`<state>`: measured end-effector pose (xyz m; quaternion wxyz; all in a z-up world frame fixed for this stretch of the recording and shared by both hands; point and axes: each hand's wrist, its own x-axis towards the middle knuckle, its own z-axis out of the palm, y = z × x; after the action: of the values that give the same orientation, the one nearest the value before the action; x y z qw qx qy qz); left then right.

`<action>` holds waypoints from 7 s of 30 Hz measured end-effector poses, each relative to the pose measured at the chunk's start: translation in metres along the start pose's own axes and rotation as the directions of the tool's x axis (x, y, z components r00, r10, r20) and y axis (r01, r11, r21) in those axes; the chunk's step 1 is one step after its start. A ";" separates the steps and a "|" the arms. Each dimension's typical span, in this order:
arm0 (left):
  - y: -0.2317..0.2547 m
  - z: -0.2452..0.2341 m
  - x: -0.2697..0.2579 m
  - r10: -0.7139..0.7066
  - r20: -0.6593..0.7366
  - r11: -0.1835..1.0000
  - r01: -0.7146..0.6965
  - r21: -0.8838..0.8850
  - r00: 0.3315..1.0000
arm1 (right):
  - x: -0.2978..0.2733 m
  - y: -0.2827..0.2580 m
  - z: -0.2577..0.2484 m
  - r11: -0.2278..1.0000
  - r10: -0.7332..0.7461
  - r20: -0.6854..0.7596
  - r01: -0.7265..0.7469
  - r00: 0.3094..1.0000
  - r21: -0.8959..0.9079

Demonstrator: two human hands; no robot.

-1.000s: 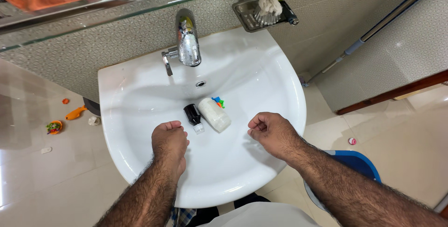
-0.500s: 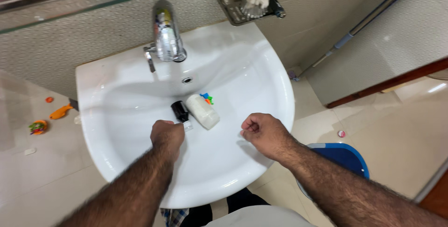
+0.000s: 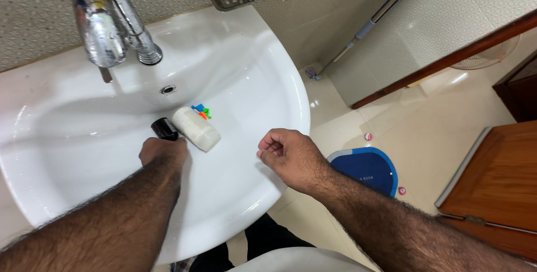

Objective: The person organizes bathroom items by placing a comb and toothbrush into a holder, then arranging several bottles and containers on a glass shelf above the sink. The person handles a yellow bottle, a small white bottle, a pink-capped bottle, an orange-capped container, and a black bottle, placing each on the shelf.

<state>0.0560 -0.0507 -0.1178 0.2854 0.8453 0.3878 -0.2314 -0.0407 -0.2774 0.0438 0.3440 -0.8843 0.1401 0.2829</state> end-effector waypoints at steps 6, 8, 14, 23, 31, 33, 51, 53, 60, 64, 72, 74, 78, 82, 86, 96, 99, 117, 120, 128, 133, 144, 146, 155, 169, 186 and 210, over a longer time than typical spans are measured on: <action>0.001 -0.019 -0.016 -0.027 0.037 0.998 0.029 -0.059 0.999 | 0.004 -0.002 0.002 1.000 0.008 -0.004 -0.008 1.000 0.009; -0.002 -0.030 -0.030 -0.068 0.101 0.976 0.087 -0.198 0.993 | 0.006 -0.004 0.004 0.999 -0.005 0.006 0.005 1.000 0.046; -0.013 -0.052 -0.049 -0.077 0.178 0.894 0.147 -0.423 0.981 | 0.018 -0.021 0.011 0.999 -0.017 0.039 0.015 0.999 0.042; -0.012 -0.097 -0.083 0.224 0.232 0.913 -0.120 -0.391 0.946 | 0.035 -0.054 0.025 0.989 -0.149 0.071 0.149 0.986 0.003; 0.021 -0.180 -0.148 0.469 0.280 0.883 -0.453 -0.122 0.838 | 0.020 -0.095 0.027 0.909 -0.374 0.113 0.340 0.920 0.241; 0.029 -0.194 -0.159 0.531 0.217 0.843 -0.535 -0.044 0.819 | 0.013 -0.106 0.023 0.933 -0.288 0.085 0.259 0.954 0.250; 0.069 -0.249 -0.218 0.844 -0.324 0.291 -0.872 -0.393 0.428 | -0.048 -0.175 -0.051 0.760 -0.419 -0.087 0.402 0.904 0.511; 0.066 -0.250 -0.219 0.857 -0.321 0.265 -0.880 -0.395 0.403 | -0.049 -0.175 -0.050 0.720 -0.474 -0.059 0.425 0.879 0.549; 0.039 -0.236 -0.195 0.799 -0.273 0.226 -0.688 -0.689 0.536 | -0.043 -0.158 -0.046 0.466 -0.460 -0.050 0.290 0.886 0.836; 0.034 -0.238 -0.194 0.787 -0.235 0.338 -0.716 -0.611 0.571 | -0.034 -0.144 -0.051 0.408 -0.585 -0.074 0.373 0.807 0.833; 0.065 -0.235 -0.218 0.859 -0.149 0.407 -0.830 -0.381 0.490 | -0.044 -0.158 -0.054 0.595 -0.550 -0.063 0.444 0.833 0.669; 0.064 -0.234 -0.225 0.896 -0.213 0.295 -0.880 -0.372 0.390 | -0.047 -0.164 -0.055 0.676 -0.481 -0.018 0.384 0.876 0.629; 0.059 -0.235 -0.229 0.810 0.012 0.508 -0.691 -0.514 0.587 | -0.051 -0.173 -0.056 0.755 -0.379 -0.002 0.311 0.925 0.577; 0.058 -0.233 -0.222 0.876 -0.242 0.312 -0.874 -0.373 0.416 | -0.043 -0.170 -0.051 0.784 -0.386 0.008 0.324 0.922 0.529; 0.060 -0.240 -0.213 0.858 -0.331 0.228 -0.868 -0.441 0.393 | -0.032 -0.163 -0.052 0.744 -0.469 0.061 0.357 0.881 0.565; 0.066 -0.285 -0.206 0.853 -0.255 0.100 -0.622 -0.776 0.455 | -0.016 -0.137 -0.050 0.995 -0.098 0.196 0.100 0.976 -0.003; 0.066 -0.295 -0.202 0.860 -0.294 0.108 -0.711 -0.695 0.418 | -0.010 -0.140 -0.054 0.937 -0.241 0.085 0.208 0.967 0.280; 0.093 -0.292 -0.169 0.639 -0.677 0.241 -0.931 -0.275 0.365 | -0.014 -0.263 -0.072 0.567 -0.780 -0.488 0.771 0.391 -0.288; 0.094 -0.292 -0.166 0.635 -0.663 0.256 -0.918 -0.304 0.396 | -0.008 -0.267 -0.067 0.608 -0.750 -0.515 0.741 0.415 -0.286; 0.093 -0.297 -0.169 0.618 -0.605 0.419 -0.862 -0.286 0.502 | -0.001 -0.274 -0.063 0.673 -0.711 -0.500 0.683 0.494 -0.282; 0.090 -0.303 -0.169 0.654 -0.584 0.531 -0.841 -0.099 0.481 | 0.001 -0.276 -0.062 0.681 -0.716 -0.478 0.660 0.509 -0.318; 0.081 -0.310 -0.166 0.688 -0.583 0.590 -0.801 0.101 0.433 | 0.000 -0.274 -0.060 0.701 -0.694 -0.490 0.648 0.527 -0.297; 0.080 -0.311 -0.167 0.661 -0.581 0.644 -0.756 0.116 0.474 | 0.001 -0.272 -0.058 0.676 -0.717 -0.497 0.661 0.489 -0.326; 0.084 -0.306 -0.164 0.638 -0.606 0.653 -0.751 0.099 0.475 | 0.010 -0.267 -0.055 0.658 -0.723 -0.506 0.691 0.471 -0.299; 0.081 -0.308 -0.160 0.646 -0.577 0.639 -0.768 0.051 0.499 | 0.003 -0.263 -0.061 0.689 -0.697 -0.478 0.684 0.535 -0.240; 0.081 -0.309 -0.154 0.687 -0.565 0.602 -0.793 0.091 0.456 | 0.002 -0.258 -0.061 0.617 -0.783 -0.414 0.671 0.465 -0.412; 0.039 -0.296 -0.158 0.657 -0.754 0.074 -0.996 0.039 0.020 | -0.010 -0.208 -0.065 0.258 -0.878 -0.479 0.832 -0.011 -0.491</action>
<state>0.0440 0.0414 0.2065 0.4382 0.7979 -0.1196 0.3964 0.0694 -0.1708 0.1994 0.3352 -0.8212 -0.3219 -0.3312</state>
